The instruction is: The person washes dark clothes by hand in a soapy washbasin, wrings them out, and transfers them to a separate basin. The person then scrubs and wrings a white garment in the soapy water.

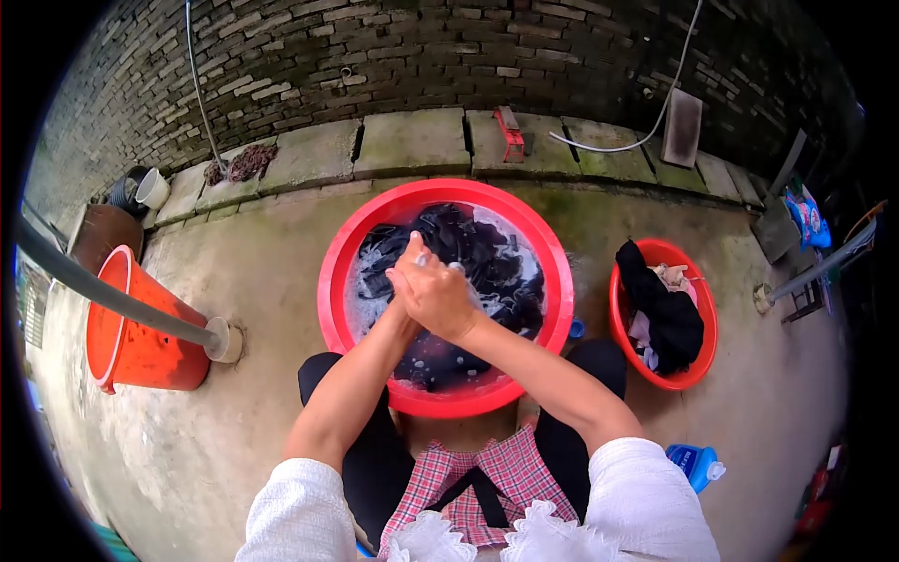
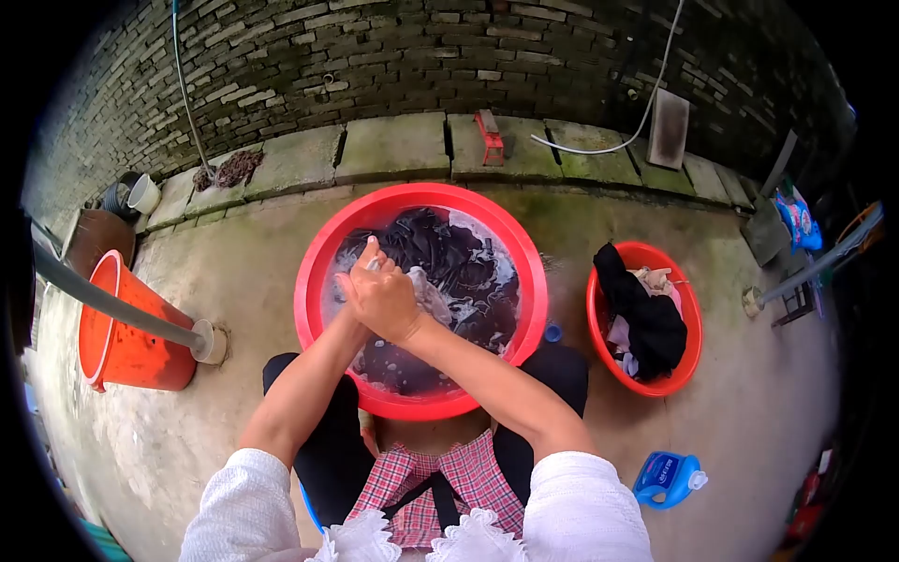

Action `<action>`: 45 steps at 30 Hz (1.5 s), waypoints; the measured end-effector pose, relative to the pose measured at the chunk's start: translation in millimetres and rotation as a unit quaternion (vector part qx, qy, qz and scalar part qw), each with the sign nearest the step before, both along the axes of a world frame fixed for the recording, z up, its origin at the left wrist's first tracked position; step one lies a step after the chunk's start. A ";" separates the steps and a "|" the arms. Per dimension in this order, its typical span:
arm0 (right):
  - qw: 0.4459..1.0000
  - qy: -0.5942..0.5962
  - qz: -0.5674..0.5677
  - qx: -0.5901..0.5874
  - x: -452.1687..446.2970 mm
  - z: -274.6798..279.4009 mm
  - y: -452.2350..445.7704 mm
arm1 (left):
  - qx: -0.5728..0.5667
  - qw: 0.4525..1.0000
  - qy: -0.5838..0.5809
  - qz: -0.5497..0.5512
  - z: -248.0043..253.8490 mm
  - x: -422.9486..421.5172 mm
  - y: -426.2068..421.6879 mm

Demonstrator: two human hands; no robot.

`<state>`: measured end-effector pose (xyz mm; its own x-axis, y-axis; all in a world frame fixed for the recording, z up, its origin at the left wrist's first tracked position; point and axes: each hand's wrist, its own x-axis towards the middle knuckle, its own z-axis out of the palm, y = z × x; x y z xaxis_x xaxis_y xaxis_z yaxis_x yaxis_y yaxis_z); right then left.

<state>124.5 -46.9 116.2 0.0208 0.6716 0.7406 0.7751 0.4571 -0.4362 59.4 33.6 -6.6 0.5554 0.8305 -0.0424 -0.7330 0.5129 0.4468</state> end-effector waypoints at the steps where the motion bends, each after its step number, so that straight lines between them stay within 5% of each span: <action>1: 1.000 0.012 0.023 0.014 1.4 -5.8 2.5 | 0.004 0.997 -0.054 -0.048 0.2 -2.2 -2.0; 3: 0.994 -0.058 -0.068 -0.069 30.9 -47.0 39.9 | -0.154 0.979 0.108 0.073 56.7 22.4 -27.9; 4: 0.983 0.041 -0.112 -0.137 53.0 -59.1 53.5 | -0.198 0.965 0.156 0.072 70.3 30.1 -39.0; 9: 0.981 0.072 -0.096 -0.156 38.4 -43.9 37.4 | -0.163 0.953 0.241 0.089 61.7 24.6 -35.7; 11: 0.998 -0.012 -0.029 -0.049 10.1 -45.3 26.3 | 0.071 0.979 0.111 0.154 -23.6 13.4 -14.6; 13: 0.990 -0.113 -0.047 0.062 -4.5 -18.7 2.1 | -0.097 0.995 0.029 0.012 -24.3 -3.4 1.1; 15: 0.997 0.038 -0.015 -0.066 16.1 -33.4 17.9 | 0.145 0.977 0.156 0.009 -31.1 7.6 -1.4; 16: 0.990 0.027 -0.080 -0.114 36.5 -34.4 29.3 | -0.165 0.971 0.159 0.066 56.9 31.0 -37.5; 17: 0.979 0.108 -0.104 -0.138 54.2 -51.7 44.0 | -0.158 0.981 0.109 0.005 39.9 29.3 -33.3; 20: 0.976 0.105 -0.123 -0.147 50.5 -54.8 42.5 | -0.163 0.976 0.145 0.018 38.4 29.6 -37.3; 23: 0.999 -0.028 0.025 -0.003 14.7 -37.2 17.0 | -0.060 0.981 0.144 0.116 22.0 20.2 -30.7; 25: 0.982 -0.093 0.054 -0.153 -3.8 -148.7 65.9 | -0.059 0.990 -0.092 0.084 -17.4 7.1 -16.1; 28: 0.992 0.050 -0.070 -0.091 28.5 -29.4 22.8 | -0.065 0.996 -0.054 0.019 -39.3 31.1 -2.6; 29: 0.982 0.107 -0.096 -0.124 51.5 -37.7 36.2 | -0.169 0.985 0.026 -0.004 45.6 25.9 -29.7; 32: 0.981 0.095 -0.102 -0.133 73.7 -58.8 42.6 | -0.161 0.970 0.183 -0.017 86.4 17.1 -42.8; 33: 0.937 0.235 -0.017 -0.260 74.2 -57.3 40.9 | -0.162 0.966 0.202 0.011 97.5 13.7 -39.6; 35: 0.739 0.392 0.141 -0.529 83.1 -30.8 26.2 | -0.174 0.963 0.195 0.072 59.6 -5.8 0.1; 38: 0.708 0.274 0.234 -0.607 102.8 -20.7 21.0 | -0.168 0.955 0.222 0.101 65.6 -21.4 2.8; 39: 0.708 0.275 0.234 -0.607 102.5 -21.9 22.3 | -0.168 0.955 0.222 0.101 66.6 -18.0 0.9; 41: 0.695 0.498 0.273 -0.442 105.0 -28.1 22.2 | -0.198 0.960 0.182 0.073 67.3 -7.1 -5.6; 43: 0.609 0.653 0.278 -0.354 85.3 -26.7 26.5 | -0.194 0.963 0.176 0.066 51.8 -0.8 -1.2; 45: 0.677 0.614 0.227 -0.336 46.4 -25.3 19.7 | -0.195 0.960 0.183 0.086 43.9 3.2 -0.3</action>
<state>170.9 -27.3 90.9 0.0224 0.9920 -0.1240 -0.5155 -0.0948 -0.8516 62.5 33.3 37.3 0.3001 0.7903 -0.5343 -0.6524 0.5786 0.4894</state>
